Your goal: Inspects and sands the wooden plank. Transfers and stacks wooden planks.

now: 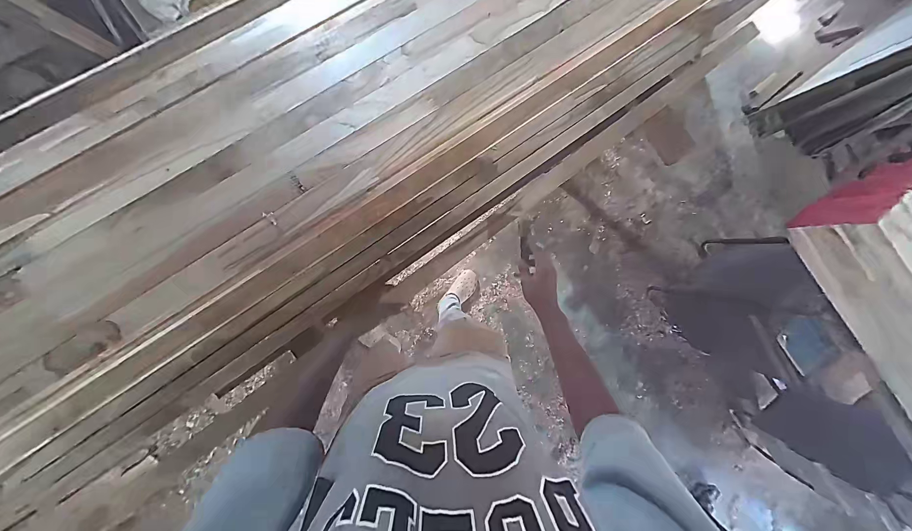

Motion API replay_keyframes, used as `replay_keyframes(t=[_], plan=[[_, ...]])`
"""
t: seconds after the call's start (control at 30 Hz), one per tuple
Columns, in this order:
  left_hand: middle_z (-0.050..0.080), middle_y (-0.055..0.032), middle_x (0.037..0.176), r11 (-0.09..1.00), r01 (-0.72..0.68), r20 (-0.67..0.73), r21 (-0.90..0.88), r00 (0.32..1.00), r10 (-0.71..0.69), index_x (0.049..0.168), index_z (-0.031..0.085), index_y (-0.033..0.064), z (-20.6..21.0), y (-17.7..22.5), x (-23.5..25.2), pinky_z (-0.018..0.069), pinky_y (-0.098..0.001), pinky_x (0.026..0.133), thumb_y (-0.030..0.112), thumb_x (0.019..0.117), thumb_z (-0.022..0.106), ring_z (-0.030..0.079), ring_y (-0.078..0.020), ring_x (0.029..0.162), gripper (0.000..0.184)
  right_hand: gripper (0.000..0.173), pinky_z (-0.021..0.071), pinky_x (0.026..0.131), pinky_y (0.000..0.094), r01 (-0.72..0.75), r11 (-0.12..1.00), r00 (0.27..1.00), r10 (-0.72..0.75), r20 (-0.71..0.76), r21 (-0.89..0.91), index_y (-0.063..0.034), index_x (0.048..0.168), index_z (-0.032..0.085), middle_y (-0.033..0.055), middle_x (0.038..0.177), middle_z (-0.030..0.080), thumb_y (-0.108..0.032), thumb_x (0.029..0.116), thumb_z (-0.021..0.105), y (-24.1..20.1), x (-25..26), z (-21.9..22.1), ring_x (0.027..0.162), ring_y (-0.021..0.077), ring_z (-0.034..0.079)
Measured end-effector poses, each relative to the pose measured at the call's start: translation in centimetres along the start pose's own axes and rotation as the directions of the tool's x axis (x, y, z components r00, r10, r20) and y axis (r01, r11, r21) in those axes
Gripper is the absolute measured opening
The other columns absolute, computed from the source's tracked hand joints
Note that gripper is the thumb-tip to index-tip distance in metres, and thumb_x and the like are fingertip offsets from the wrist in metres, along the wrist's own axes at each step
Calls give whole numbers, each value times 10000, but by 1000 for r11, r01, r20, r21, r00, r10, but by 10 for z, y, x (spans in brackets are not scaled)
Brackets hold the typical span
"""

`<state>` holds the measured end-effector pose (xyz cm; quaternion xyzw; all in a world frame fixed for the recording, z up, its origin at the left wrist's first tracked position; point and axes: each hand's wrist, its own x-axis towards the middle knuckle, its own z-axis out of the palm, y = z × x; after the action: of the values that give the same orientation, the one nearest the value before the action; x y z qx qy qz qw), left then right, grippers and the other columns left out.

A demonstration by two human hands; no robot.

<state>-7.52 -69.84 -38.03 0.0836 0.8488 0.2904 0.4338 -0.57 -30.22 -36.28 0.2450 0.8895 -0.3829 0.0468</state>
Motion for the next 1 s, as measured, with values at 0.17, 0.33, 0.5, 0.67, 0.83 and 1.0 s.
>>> replay_keyframes(t=[0.17,0.33,0.5,0.67,0.83,1.0], plan=[[686,-174,1244,995,87,98,47,991,-91,1384,590,70,-5,6,12,504,-576,1031,738,844,674,657,-315,1167,863,538,514,1008,597,-8,987,1000,9,10,-159,-91,1559,417,300,1442,516,-187,1051,564,4,61,-29,1214,463,606],[691,-180,1216,976,155,116,150,978,-173,1287,669,95,-3,12,11,484,-611,1036,761,857,631,650,-341,1170,794,542,552,912,617,20,987,999,-27,-42,-158,-140,1562,396,300,1490,435,-190,1047,559,37,87,-2,1145,470,628],[680,-206,1240,978,171,104,123,977,-184,1287,664,56,-2,15,10,462,-610,1061,686,888,664,634,-363,1198,746,544,537,997,559,46,975,999,-49,-11,-218,-21,1508,417,354,1458,441,-128,1009,603,63,81,10,1212,470,605],[662,-219,1274,970,141,94,200,982,-162,1316,639,54,-2,14,12,452,-619,1069,711,893,633,613,-383,1237,782,602,562,976,439,-6,998,1000,8,28,-67,-3,1544,378,280,1430,515,-48,972,558,70,59,-7,1164,340,647],[713,-173,1122,963,170,-79,211,985,-156,1189,706,112,12,9,4,512,-642,952,814,824,594,673,-363,1099,799,395,579,779,505,-46,992,992,59,114,-116,17,1354,567,173,989,715,-236,1070,459,-4,54,-48,812,286,706],[711,-169,1124,949,182,-162,259,976,-143,1144,706,108,14,17,-4,518,-639,942,789,855,576,670,-363,1115,751,349,545,815,654,-96,772,960,238,146,-629,-72,1312,573,245,1113,699,-312,1064,515,-69,80,-51,1031,459,692]])
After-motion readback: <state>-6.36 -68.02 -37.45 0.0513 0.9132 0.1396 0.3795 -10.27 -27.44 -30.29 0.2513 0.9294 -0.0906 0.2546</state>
